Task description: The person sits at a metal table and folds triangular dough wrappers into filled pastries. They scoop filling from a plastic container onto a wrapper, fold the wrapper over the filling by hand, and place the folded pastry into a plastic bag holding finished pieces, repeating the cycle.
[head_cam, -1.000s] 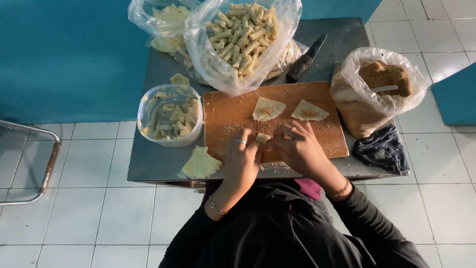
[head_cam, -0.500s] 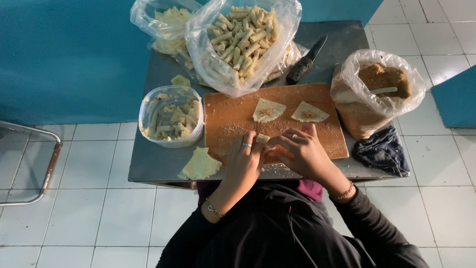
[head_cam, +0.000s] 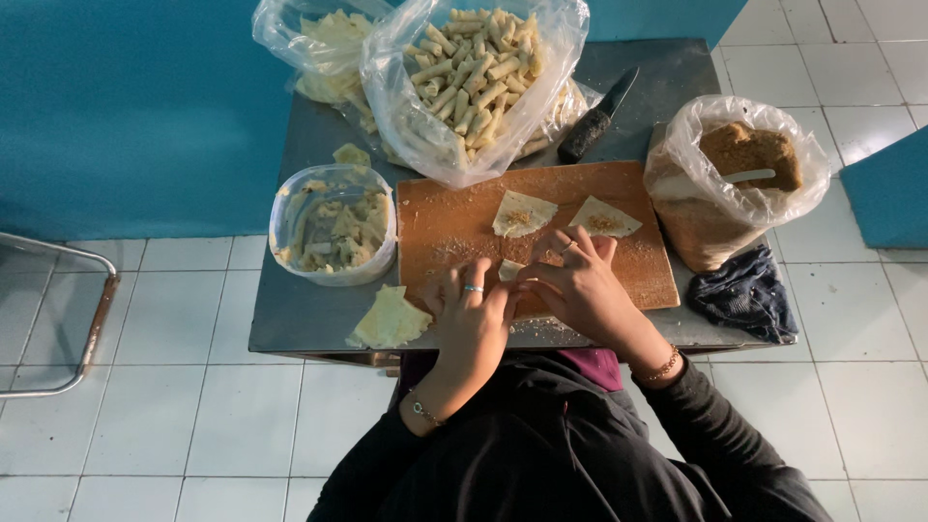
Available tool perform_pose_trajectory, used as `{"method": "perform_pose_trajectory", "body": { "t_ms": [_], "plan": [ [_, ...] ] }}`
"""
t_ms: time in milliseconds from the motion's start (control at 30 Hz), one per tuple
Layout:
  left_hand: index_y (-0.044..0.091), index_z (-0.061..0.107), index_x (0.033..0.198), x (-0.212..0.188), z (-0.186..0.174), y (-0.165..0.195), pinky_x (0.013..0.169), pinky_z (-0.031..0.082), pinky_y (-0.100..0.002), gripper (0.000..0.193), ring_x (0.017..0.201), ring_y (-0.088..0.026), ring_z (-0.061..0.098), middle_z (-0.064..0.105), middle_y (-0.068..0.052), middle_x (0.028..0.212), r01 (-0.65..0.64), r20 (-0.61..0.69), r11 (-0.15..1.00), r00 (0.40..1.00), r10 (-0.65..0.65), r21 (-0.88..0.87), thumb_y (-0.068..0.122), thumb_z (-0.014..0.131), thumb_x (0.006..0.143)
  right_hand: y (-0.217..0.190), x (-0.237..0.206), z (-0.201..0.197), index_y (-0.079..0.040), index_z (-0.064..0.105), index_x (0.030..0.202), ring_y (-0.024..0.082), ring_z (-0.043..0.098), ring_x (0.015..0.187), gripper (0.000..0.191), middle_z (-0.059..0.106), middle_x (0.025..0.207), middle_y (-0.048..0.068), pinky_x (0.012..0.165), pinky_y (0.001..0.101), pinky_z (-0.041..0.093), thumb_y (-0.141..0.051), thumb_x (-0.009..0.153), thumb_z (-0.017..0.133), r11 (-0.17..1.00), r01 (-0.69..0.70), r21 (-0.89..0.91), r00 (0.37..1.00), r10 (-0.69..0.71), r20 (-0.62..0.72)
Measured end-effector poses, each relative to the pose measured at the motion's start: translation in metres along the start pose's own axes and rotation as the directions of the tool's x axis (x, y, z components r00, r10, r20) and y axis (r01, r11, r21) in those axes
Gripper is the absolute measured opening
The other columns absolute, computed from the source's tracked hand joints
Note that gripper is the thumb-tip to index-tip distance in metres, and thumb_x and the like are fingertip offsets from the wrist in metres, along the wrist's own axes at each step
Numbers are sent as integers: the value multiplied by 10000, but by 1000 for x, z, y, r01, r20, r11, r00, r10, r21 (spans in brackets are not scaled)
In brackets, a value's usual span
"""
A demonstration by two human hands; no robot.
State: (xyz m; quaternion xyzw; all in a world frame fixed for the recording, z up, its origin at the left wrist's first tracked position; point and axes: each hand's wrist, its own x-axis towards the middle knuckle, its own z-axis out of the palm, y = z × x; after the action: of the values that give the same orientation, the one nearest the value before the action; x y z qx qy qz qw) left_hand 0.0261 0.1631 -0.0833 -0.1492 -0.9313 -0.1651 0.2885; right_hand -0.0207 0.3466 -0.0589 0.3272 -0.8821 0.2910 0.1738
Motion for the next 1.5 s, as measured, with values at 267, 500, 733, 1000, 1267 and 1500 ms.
{"method": "perform_pose_trajectory", "body": {
  "t_ms": [267, 500, 733, 1000, 1267, 1500],
  "plan": [
    [112, 745, 1006, 2, 4, -2, 979, 339, -554, 152, 1209, -323, 499, 562, -91, 1241, 16, 50, 999, 999, -18, 35, 237, 728, 921, -2, -6, 0, -240, 783, 1024, 230, 559, 1163, 184, 678, 1082, -51, 914, 467, 361, -253, 841, 775, 996, 68, -61, 993, -73, -88],
    [153, 763, 948, 1, 4, -3, 969, 333, -552, 133, 1200, -321, 508, 567, -39, 1257, 66, 1, 998, 998, -66, 19, 258, 751, 867, -2, -1, 2, -226, 782, 942, 203, 582, 1161, 110, 712, 1011, -74, 916, 464, 345, -210, 835, 763, 986, 98, -135, 991, -108, -74],
    [151, 763, 1050, -1, 8, -5, 988, 338, -541, 176, 1218, -330, 499, 560, -63, 1261, 27, -15, 996, 1000, -25, 89, 272, 743, 924, -8, 0, 4, -264, 797, 935, 243, 580, 1129, 165, 719, 1043, -11, 887, 507, 313, -226, 783, 745, 964, 80, -255, 987, -112, -115],
    [138, 743, 1162, -1, 9, -7, 1022, 283, -588, 290, 1294, -351, 459, 514, -90, 1396, 9, 92, 993, 996, -19, 116, 147, 682, 878, -1, -15, 15, -251, 785, 1128, 203, 571, 1252, 250, 730, 1166, -103, 987, 535, 288, -190, 898, 708, 963, 56, -263, 992, -84, -96],
    [166, 723, 1241, -6, 15, -9, 1068, 343, -511, 341, 1329, -374, 429, 469, -79, 1499, 41, 76, 995, 996, -48, 95, 80, 649, 919, -11, -9, 28, -277, 761, 1207, 229, 476, 1333, 398, 642, 1413, -44, 942, 631, 250, -196, 826, 675, 942, -47, -333, 999, 39, -29],
    [176, 701, 1271, -1, 13, -9, 973, 303, -589, 409, 1310, -371, 420, 444, -76, 1486, 59, 113, 984, 990, -78, 167, 125, 642, 870, -7, 1, 14, -244, 756, 1237, 257, 459, 1363, 412, 613, 1452, -50, 1048, 519, 347, -163, 842, 674, 972, -19, -234, 1000, 14, -25]
  ]
}}
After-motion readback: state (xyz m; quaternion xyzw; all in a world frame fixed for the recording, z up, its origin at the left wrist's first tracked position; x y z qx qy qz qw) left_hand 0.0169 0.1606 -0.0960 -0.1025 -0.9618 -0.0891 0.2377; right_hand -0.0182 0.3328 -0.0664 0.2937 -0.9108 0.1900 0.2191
